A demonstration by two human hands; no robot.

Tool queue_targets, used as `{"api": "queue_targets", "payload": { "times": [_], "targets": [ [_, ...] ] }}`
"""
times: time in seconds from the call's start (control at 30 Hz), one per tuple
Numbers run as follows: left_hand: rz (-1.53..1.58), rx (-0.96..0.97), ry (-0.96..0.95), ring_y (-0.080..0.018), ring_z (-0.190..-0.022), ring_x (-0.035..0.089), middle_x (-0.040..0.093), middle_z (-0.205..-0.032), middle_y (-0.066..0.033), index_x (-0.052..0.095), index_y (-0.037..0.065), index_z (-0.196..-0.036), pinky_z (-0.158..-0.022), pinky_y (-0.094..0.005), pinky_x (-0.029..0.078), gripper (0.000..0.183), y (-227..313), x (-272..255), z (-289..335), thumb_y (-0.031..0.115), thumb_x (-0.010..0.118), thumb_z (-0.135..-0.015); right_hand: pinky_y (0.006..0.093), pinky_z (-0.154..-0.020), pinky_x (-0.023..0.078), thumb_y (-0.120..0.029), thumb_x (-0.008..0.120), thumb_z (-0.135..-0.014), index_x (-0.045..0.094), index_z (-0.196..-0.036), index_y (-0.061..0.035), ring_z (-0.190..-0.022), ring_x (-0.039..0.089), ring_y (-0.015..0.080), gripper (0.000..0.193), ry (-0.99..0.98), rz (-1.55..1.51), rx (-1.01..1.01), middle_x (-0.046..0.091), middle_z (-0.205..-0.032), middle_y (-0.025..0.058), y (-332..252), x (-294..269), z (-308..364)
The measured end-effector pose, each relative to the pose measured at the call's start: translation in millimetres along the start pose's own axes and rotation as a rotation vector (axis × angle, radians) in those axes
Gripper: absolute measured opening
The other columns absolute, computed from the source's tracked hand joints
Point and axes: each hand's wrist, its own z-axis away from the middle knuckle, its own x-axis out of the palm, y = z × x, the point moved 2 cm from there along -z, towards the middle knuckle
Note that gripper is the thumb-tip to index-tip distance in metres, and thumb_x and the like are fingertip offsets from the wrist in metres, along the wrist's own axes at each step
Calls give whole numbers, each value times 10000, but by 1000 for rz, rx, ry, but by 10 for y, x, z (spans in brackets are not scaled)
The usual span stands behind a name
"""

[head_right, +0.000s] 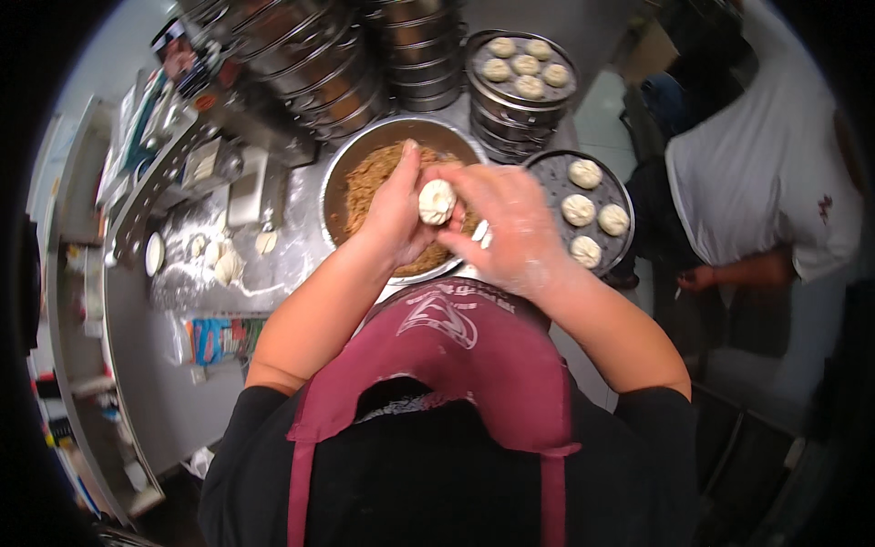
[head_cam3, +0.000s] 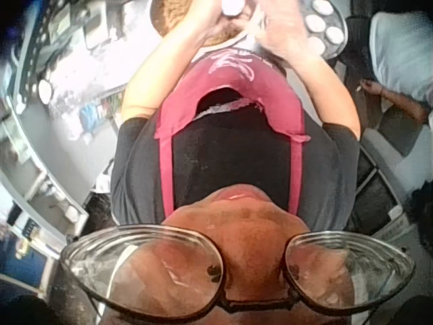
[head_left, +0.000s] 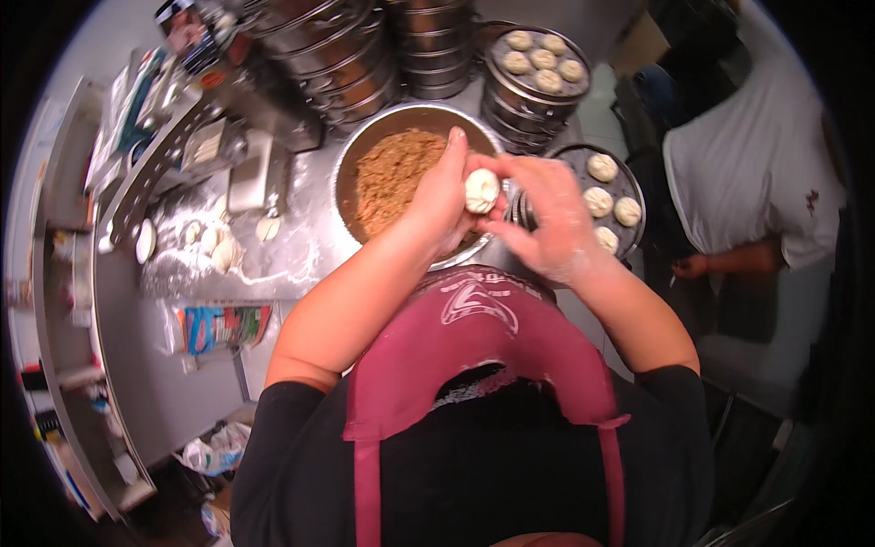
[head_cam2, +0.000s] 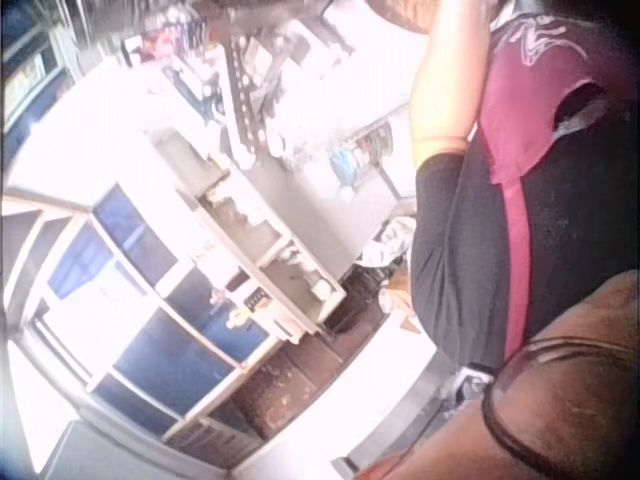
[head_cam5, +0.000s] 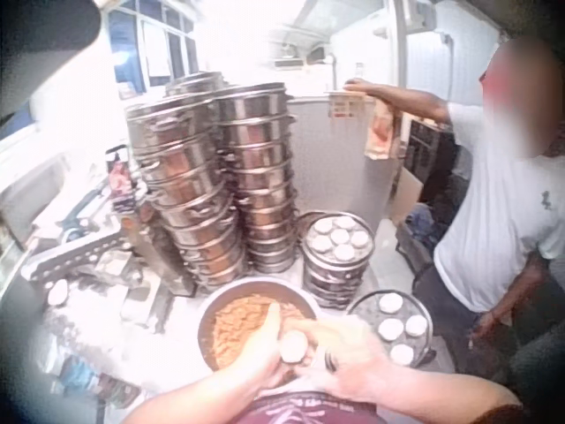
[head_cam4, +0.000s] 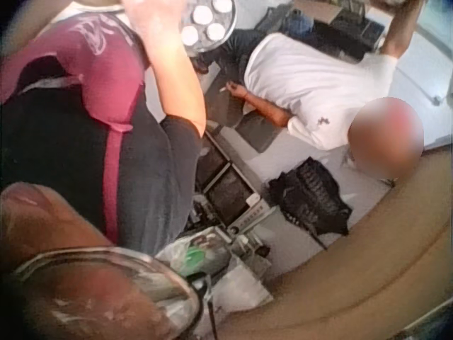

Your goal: The person fills round dough pieces with a meat mixture, folds and seals them into buns, and places them into stacked metal steamers. The person also moves a filled steamer tray into a large steaming cabinet.

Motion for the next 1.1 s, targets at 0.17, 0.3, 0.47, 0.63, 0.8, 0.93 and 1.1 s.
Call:
{"api": "queue_targets", "payload": {
  "times": [0.17,0.3,0.47,0.63,0.8,0.93,1.1],
  "targets": [
    [-92,-111,132,-217,-956,627,635,-1091,-133,523,-10,-1225,-819,-364,514,700,-368,59,-105,579,223,-995,415,-932,429,-113,748,-699,535,-1263,-38,-1078,553,325,608,-164,-46,60,594,-1161,147,141,64,248],
    [-202,39,158,-163,-906,621,662,-1007,-117,496,12,-1269,-749,-294,501,660,-218,-219,-73,532,179,-1014,421,-882,469,-127,692,-771,540,-1251,-31,-1023,572,331,513,-123,73,291,608,-1075,162,627,-273,318],
    [-57,113,241,-182,-827,641,664,-984,-121,535,-9,-1168,-698,-295,513,568,-117,-490,-70,463,252,-1027,398,-880,430,-221,743,-753,553,-1264,-90,-993,580,297,560,-222,289,295,645,-1035,108,1010,-329,212],
    [-9,145,278,-186,-820,651,668,-936,-111,557,5,-1138,-686,-295,517,530,-124,-800,93,452,297,-1023,390,-897,400,-323,788,-689,571,-1256,-134,-1021,553,265,636,-410,489,320,655,-1060,63,986,-305,107],
    [95,213,494,-171,-795,643,664,-928,-115,558,0,-1140,-642,-273,521,515,-166,-1487,427,428,293,-1030,402,-869,433,-226,814,-639,622,-1121,-91,-967,561,302,536,-145,457,193,645,-1037,81,812,-700,122],
    [-84,320,757,-170,-797,645,654,-958,-106,544,16,-1171,-656,-291,524,423,-326,-2139,698,362,367,-1005,323,-775,459,-40,722,-753,606,-885,-18,-826,573,233,177,67,220,430,583,-880,84,514,-559,303],
    [-165,375,1042,-163,-808,587,616,-958,-90,541,39,-1156,-714,-322,491,374,-555,-2789,942,345,431,-971,226,-652,382,-84,603,-906,533,-753,-21,-694,460,95,180,-25,-232,635,496,-714,5,236,163,436]
  ]
}}
